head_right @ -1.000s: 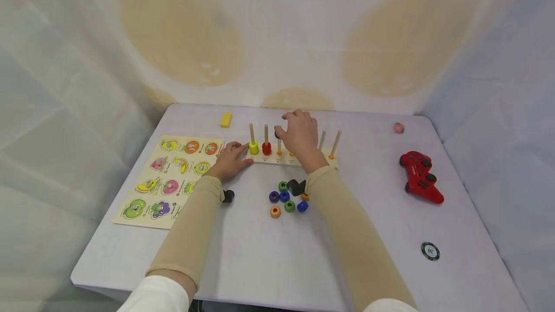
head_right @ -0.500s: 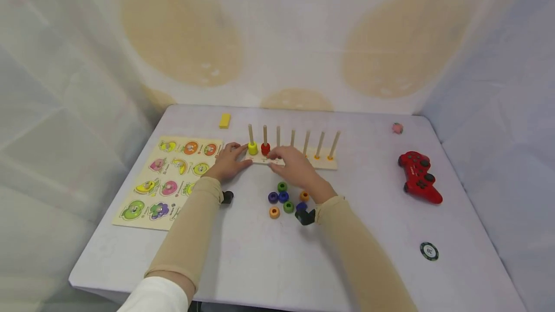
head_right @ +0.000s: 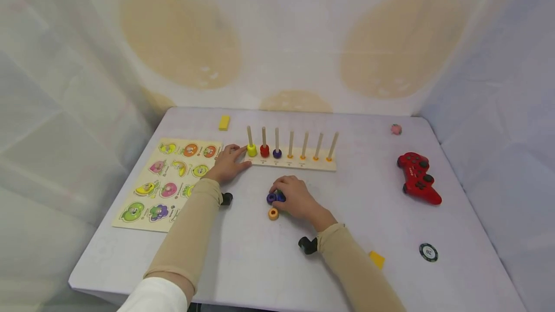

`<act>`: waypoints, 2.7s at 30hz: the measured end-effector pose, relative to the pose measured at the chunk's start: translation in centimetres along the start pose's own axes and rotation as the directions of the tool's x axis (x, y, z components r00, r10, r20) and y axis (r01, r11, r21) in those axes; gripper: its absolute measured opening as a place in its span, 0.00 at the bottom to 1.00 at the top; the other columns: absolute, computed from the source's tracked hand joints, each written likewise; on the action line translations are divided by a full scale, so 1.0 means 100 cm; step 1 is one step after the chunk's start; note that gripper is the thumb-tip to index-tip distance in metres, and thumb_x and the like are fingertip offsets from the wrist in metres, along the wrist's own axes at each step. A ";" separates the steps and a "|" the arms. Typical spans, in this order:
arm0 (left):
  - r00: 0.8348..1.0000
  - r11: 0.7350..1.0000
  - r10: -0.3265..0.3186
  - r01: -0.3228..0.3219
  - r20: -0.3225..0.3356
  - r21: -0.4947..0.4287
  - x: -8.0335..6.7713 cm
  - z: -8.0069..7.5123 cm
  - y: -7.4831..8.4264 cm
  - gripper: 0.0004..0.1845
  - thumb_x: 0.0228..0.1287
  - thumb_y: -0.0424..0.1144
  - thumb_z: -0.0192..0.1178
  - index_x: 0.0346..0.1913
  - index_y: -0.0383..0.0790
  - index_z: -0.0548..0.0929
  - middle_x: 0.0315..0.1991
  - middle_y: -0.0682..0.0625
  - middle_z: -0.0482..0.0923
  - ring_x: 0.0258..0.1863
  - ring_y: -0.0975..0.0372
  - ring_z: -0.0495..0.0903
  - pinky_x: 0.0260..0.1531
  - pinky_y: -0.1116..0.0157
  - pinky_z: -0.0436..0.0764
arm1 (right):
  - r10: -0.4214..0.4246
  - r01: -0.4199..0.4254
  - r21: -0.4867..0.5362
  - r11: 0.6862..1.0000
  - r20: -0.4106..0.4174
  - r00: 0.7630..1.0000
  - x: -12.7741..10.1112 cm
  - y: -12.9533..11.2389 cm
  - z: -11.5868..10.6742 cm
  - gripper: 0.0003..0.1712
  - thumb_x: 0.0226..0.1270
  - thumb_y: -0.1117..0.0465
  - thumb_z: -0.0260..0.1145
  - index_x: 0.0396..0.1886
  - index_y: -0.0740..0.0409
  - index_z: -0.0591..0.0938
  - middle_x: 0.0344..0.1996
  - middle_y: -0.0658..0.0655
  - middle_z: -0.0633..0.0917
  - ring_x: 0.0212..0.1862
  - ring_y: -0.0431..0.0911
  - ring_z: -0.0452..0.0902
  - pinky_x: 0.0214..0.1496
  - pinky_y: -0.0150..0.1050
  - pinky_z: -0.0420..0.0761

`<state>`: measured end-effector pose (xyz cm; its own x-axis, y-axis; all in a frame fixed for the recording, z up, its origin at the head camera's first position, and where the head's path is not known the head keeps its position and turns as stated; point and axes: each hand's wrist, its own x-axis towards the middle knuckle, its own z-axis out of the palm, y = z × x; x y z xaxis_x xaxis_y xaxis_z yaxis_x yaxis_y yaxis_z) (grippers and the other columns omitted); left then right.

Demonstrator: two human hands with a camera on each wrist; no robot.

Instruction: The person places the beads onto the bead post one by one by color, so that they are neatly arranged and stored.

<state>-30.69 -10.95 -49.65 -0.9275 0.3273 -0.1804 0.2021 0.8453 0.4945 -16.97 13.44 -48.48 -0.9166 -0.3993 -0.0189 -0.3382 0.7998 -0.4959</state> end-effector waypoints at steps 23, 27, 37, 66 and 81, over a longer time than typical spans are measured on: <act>1.000 0.999 -0.010 0.010 0.000 -0.032 0.005 0.006 -0.005 0.37 0.71 0.63 0.57 0.79 0.67 0.59 0.78 0.46 0.52 0.74 0.45 0.58 0.76 0.42 0.57 | 0.160 -0.152 0.055 0.987 -0.477 0.864 0.066 -0.014 -0.112 0.22 0.72 0.50 0.67 0.58 0.59 0.81 0.65 0.63 0.77 0.70 0.63 0.66 0.69 0.61 0.67; 1.000 1.000 -0.013 0.013 -0.009 -0.013 0.005 0.006 -0.003 0.37 0.72 0.63 0.56 0.80 0.68 0.58 0.78 0.47 0.51 0.75 0.46 0.58 0.76 0.42 0.57 | 0.158 -0.179 0.000 0.984 -0.463 0.872 0.070 -0.015 -0.114 0.23 0.72 0.48 0.67 0.58 0.58 0.82 0.64 0.64 0.78 0.69 0.63 0.67 0.67 0.62 0.69; 0.999 0.999 -0.037 0.037 -0.001 -0.028 0.009 0.009 -0.005 0.37 0.71 0.64 0.57 0.79 0.69 0.58 0.78 0.48 0.51 0.75 0.47 0.57 0.76 0.43 0.58 | 0.173 -0.202 -0.024 0.979 -0.423 0.889 0.075 -0.013 -0.110 0.23 0.72 0.46 0.67 0.58 0.55 0.82 0.63 0.61 0.79 0.68 0.60 0.68 0.67 0.60 0.70; 1.000 1.000 0.002 -0.002 -0.008 0.016 0.003 -0.001 0.003 0.36 0.74 0.63 0.54 0.80 0.66 0.57 0.77 0.46 0.51 0.73 0.45 0.59 0.76 0.42 0.56 | 0.025 -0.045 -0.025 0.999 -0.519 0.854 0.007 0.010 -0.044 0.11 0.69 0.60 0.70 0.50 0.53 0.87 0.51 0.58 0.86 0.55 0.58 0.78 0.59 0.58 0.76; 1.000 1.000 -0.008 0.008 0.004 -0.012 0.004 -0.002 0.004 0.37 0.73 0.63 0.55 0.80 0.65 0.58 0.78 0.47 0.51 0.74 0.46 0.57 0.77 0.43 0.54 | 0.039 -0.046 -0.087 0.995 -0.088 0.995 -0.001 0.019 -0.018 0.18 0.69 0.61 0.70 0.58 0.45 0.86 0.57 0.56 0.84 0.64 0.56 0.75 0.66 0.62 0.73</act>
<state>-31.03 -10.62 -49.33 -0.9278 0.3224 -0.1879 0.1909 0.8427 0.5034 -17.93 15.81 -47.89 -0.9442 -0.3272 0.0382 -0.3126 0.8533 -0.4174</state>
